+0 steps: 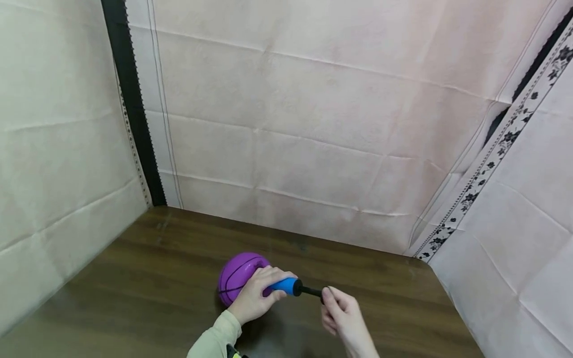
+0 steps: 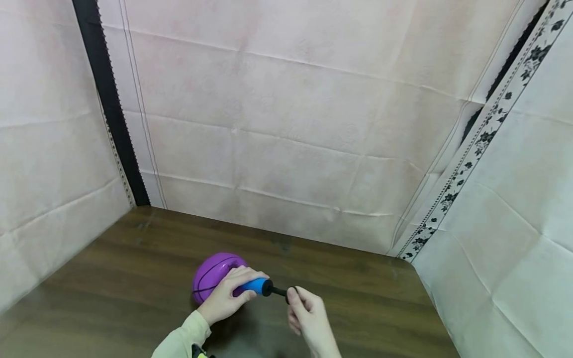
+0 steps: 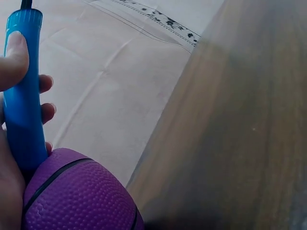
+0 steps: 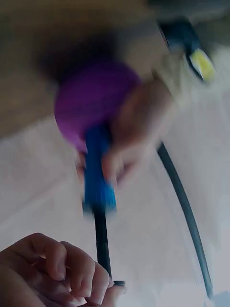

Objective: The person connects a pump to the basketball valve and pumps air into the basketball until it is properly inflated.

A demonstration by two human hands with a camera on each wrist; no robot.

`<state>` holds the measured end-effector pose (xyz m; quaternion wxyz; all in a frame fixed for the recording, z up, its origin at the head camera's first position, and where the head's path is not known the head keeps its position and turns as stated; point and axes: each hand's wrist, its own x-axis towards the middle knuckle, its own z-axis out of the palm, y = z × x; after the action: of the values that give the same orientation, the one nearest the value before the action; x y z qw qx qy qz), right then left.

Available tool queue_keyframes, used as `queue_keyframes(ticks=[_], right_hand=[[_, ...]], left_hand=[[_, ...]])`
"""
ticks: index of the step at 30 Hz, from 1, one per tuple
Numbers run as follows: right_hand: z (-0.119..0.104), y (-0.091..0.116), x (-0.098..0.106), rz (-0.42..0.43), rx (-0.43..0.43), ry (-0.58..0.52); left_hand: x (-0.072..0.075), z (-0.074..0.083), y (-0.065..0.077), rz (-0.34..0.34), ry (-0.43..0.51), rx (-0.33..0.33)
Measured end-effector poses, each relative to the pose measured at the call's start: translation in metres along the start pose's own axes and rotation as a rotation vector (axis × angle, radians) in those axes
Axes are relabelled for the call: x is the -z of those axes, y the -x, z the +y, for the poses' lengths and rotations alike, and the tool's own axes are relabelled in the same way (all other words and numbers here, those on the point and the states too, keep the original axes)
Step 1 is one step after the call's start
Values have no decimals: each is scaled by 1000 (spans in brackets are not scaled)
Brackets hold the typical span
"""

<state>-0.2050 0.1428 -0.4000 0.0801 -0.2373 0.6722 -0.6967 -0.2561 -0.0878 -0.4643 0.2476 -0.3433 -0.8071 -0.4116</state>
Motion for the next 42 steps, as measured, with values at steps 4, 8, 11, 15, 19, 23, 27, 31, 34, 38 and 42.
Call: queue_keyframes(ticks=[4, 8, 11, 15, 19, 23, 27, 31, 34, 38, 42], right_hand=[[20, -10, -7, -19, -134, 17], [20, -9, -11, 17, -180, 47], [7, -4, -9, 60, -163, 67], [-12, 7, 2, 20, 69, 42], [-18, 12, 15, -138, 267, -21], [-5, 5, 12, -143, 191, -59], [13, -4, -1, -58, -18, -42], [22, -10, -10, -1, -150, -19], [20, -10, -9, 13, -142, 17], [6, -3, 0, -8, -57, 6], [-10, 8, 13, -88, 162, -66]], left_hand=[[1, 0, -4, 5, -90, -78], [3, 0, -5, -17, -43, -100], [4, 0, -4, -47, 29, -70], [8, -1, -3, -34, 54, -22], [13, -4, -2, -23, 24, -1], [12, -3, -3, -21, -27, -18], [7, 1, -4, -15, -77, -74], [4, 4, -7, -33, -99, -110], [4, 5, -8, -53, -47, -85], [6, 4, -6, -64, 9, -57], [11, 1, -4, -31, 15, -21]])
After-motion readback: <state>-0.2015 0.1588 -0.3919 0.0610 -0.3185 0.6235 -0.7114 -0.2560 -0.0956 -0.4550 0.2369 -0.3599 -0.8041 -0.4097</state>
